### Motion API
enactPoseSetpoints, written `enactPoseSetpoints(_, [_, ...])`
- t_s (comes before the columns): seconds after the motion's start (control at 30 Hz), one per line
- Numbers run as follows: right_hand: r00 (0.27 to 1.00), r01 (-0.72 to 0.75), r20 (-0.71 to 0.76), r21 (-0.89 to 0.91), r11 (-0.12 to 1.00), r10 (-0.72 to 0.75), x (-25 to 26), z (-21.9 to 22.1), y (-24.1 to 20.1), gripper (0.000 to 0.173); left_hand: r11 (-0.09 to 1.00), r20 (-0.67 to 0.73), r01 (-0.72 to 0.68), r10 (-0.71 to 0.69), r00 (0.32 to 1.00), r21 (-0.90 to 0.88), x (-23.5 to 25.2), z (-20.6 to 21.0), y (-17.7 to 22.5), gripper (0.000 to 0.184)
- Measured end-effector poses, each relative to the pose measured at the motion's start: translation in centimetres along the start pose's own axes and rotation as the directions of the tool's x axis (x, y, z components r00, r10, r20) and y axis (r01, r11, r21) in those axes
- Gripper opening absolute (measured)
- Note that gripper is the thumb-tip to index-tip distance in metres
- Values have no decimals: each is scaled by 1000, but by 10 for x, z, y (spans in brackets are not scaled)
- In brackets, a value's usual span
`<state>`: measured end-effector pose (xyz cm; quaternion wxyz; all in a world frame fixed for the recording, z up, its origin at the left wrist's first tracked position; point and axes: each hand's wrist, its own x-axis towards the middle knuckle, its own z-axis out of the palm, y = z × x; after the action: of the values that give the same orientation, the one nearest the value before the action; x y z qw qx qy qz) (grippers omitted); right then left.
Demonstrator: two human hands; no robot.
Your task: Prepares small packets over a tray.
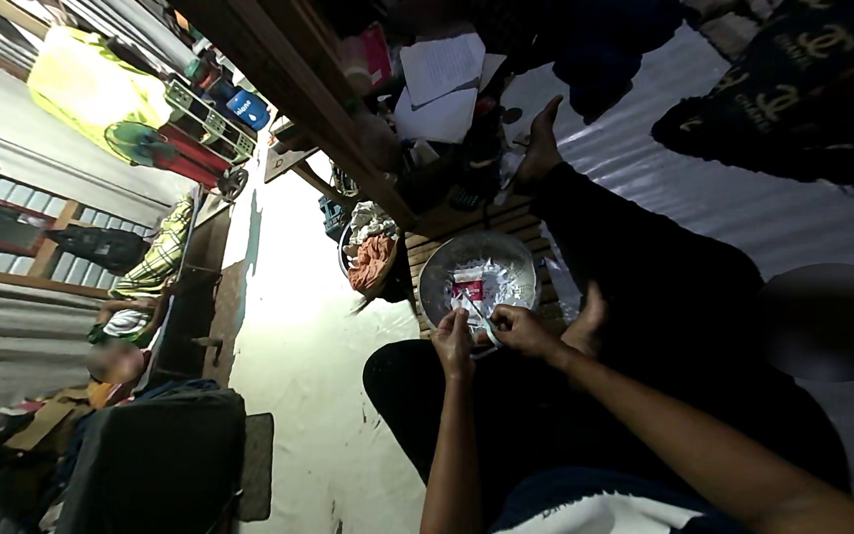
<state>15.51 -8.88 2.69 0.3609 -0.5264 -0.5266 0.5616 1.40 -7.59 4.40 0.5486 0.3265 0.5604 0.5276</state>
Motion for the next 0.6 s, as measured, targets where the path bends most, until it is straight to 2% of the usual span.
enactPoseSetpoints(0.23, [999,21,-37,-43,999,-23,-1,0,-2,22,1000,-5,14,-14,1000,0,-2,-1,0,11])
enactPoseSetpoints(0.4, [1000,15,15,-73,997,-14,-1,-3,-3,24,999,-46,22,-21,999,26,-1,-3,0,12])
enactPoseSetpoints(0.6, [998,23,61,-71,997,-19,-2,1,0,34,1000,-66,10,-11,998,-22,6,-1,6,12])
